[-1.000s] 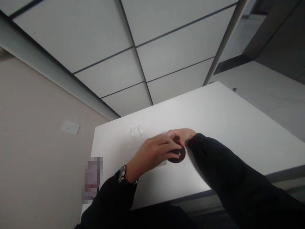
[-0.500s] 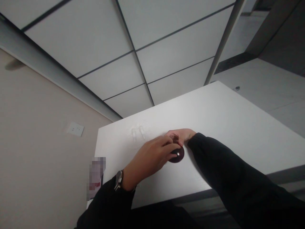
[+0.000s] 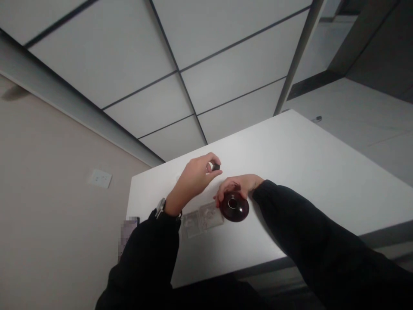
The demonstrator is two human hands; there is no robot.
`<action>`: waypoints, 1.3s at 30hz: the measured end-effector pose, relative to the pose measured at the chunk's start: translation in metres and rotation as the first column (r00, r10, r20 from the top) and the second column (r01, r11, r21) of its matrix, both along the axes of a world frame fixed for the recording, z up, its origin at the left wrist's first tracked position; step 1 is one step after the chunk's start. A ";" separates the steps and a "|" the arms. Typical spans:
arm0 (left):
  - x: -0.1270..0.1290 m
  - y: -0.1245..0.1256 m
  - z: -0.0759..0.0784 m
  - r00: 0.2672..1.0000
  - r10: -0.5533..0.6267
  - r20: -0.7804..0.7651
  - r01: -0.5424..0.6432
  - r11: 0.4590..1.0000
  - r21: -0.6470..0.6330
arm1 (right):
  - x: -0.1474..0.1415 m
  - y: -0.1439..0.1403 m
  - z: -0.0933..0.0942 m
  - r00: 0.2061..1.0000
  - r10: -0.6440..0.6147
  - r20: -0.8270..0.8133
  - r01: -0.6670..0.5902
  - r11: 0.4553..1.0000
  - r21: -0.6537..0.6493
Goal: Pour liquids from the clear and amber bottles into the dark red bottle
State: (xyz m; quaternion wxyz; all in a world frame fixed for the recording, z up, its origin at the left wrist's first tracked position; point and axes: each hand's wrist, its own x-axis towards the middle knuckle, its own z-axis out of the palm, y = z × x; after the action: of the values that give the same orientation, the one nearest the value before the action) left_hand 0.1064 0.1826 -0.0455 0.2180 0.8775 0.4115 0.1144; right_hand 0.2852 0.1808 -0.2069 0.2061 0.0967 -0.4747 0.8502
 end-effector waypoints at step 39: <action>-0.136 -0.154 -0.133 0.772 0.552 0.316 -0.456 0.827 -0.330 | 0.063 -0.118 0.010 0.706 -0.556 0.438 0.560 0.817 0.136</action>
State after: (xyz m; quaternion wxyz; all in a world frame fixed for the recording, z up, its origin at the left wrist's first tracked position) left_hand -0.0294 0.0282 -0.1783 0.3600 0.6595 0.5902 0.2953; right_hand 0.3485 0.0632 -0.1974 0.3355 -0.2558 -0.5132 0.7475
